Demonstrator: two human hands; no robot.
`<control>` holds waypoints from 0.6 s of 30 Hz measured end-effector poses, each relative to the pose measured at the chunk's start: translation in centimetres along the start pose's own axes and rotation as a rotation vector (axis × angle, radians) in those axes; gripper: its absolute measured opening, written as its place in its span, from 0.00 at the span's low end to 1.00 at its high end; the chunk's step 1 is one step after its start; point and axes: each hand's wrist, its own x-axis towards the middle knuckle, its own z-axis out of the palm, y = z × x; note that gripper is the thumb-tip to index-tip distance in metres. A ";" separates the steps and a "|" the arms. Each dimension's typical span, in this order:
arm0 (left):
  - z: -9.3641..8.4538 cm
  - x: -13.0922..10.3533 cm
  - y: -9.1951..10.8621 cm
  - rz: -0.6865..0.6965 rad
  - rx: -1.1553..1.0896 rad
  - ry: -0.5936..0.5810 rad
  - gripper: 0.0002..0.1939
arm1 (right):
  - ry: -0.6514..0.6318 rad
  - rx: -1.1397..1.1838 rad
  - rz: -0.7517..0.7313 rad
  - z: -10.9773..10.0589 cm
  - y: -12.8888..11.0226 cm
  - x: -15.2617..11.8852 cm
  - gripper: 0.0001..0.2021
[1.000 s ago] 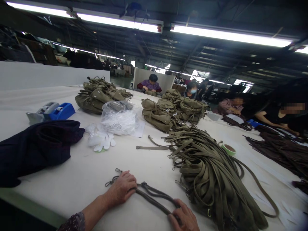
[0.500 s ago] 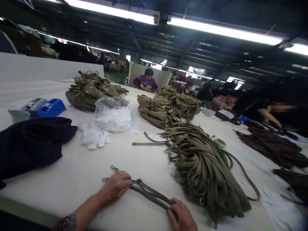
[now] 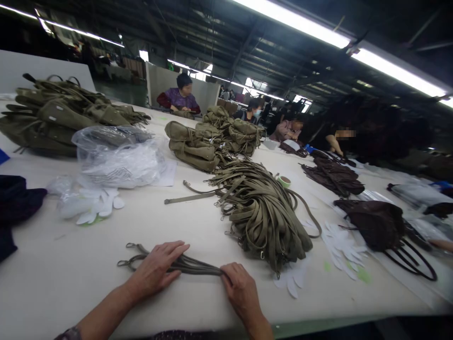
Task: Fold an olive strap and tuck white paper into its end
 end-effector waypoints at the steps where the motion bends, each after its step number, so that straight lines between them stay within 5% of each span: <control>1: 0.4 0.5 0.2 0.001 -0.022 -0.017 0.31 | 0.001 0.005 0.009 -0.1 -0.2 0.0 0.09; 5: 1.6 1.6 0.4 0.011 -0.085 -0.039 0.12 | -0.010 0.021 0.051 -0.5 -0.9 -0.5 0.09; 10: 1.8 1.7 0.4 0.026 -0.102 -0.057 0.10 | -0.186 0.067 -0.024 -1.8 -0.4 -1.2 0.06; 14: 1.7 1.6 0.4 0.028 -0.108 -0.075 0.11 | -0.206 -0.050 -0.274 -2.8 1.4 0.5 0.19; 18: 1.7 1.7 0.4 0.026 -0.099 -0.088 0.11 | -0.259 -0.222 -0.653 -4.0 0.9 4.4 0.20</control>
